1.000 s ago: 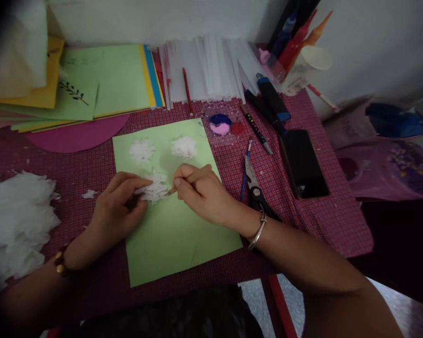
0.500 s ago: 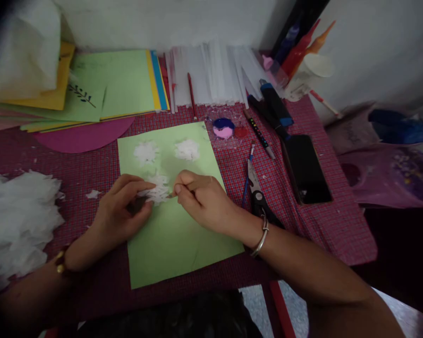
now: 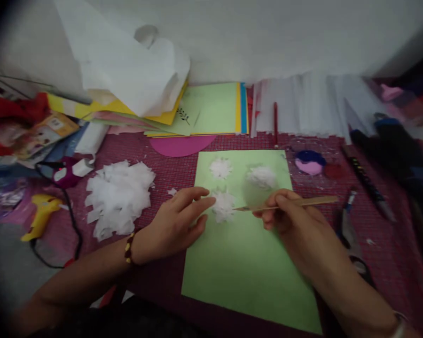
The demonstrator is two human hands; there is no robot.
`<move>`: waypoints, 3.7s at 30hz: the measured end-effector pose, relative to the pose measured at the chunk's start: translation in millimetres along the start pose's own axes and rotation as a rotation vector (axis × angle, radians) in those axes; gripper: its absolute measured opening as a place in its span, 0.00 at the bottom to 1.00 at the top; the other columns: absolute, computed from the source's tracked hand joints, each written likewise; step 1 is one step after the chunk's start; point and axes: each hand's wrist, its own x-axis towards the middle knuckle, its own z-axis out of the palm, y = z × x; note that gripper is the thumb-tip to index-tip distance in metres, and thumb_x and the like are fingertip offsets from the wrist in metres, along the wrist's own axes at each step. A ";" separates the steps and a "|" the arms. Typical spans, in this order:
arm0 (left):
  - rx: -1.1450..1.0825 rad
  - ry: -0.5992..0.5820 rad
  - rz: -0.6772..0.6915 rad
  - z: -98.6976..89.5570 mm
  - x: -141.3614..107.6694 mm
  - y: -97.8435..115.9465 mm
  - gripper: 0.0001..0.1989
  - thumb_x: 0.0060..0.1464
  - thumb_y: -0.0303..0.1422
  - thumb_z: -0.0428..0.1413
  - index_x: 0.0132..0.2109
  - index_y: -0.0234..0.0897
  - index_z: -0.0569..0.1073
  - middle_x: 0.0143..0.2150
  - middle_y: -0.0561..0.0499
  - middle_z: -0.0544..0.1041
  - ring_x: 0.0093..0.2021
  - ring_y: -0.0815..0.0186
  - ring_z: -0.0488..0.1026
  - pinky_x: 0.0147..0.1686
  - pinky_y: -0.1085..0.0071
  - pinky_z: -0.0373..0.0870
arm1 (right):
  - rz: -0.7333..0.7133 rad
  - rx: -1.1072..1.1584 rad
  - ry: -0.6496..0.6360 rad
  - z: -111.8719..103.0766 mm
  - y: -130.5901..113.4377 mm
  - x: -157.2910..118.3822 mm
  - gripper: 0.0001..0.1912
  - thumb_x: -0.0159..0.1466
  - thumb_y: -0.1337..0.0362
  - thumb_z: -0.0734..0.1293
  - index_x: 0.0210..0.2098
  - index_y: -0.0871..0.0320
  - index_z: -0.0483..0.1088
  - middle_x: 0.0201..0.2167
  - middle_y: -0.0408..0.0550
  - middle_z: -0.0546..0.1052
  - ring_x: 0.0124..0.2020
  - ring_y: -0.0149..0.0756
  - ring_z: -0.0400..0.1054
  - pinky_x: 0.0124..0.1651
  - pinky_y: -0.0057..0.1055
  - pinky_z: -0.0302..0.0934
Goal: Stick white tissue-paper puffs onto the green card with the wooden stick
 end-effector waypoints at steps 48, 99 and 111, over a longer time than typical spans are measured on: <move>-0.812 0.024 -0.496 4.5 29.7 -24.9 0.05 0.53 0.31 0.54 0.30 0.38 0.67 0.40 0.49 0.75 0.39 0.65 0.72 0.39 0.67 0.68 | -0.161 -0.217 -0.089 -0.4 4.1 7.9 0.09 0.60 0.68 0.60 0.23 0.56 0.64 0.14 0.37 0.67 0.13 0.23 0.58 0.16 0.23 0.47; -0.542 0.094 -0.479 39.0 22.2 -1.8 0.08 0.55 0.36 0.57 0.39 0.35 0.74 0.28 0.53 0.73 0.26 0.71 0.66 0.25 0.73 0.62 | -0.322 -0.289 -0.225 7.6 19.5 -2.4 0.09 0.67 0.63 0.60 0.30 0.57 0.65 0.22 0.39 0.72 0.21 0.24 0.68 0.25 0.23 0.65; -0.603 0.112 -0.522 39.6 18.1 -7.4 0.08 0.59 0.36 0.54 0.39 0.36 0.73 0.31 0.51 0.74 0.30 0.68 0.68 0.29 0.70 0.63 | -0.227 -0.189 -0.099 12.8 22.1 -6.4 0.07 0.66 0.62 0.62 0.32 0.57 0.66 0.25 0.42 0.75 0.26 0.28 0.74 0.34 0.28 0.72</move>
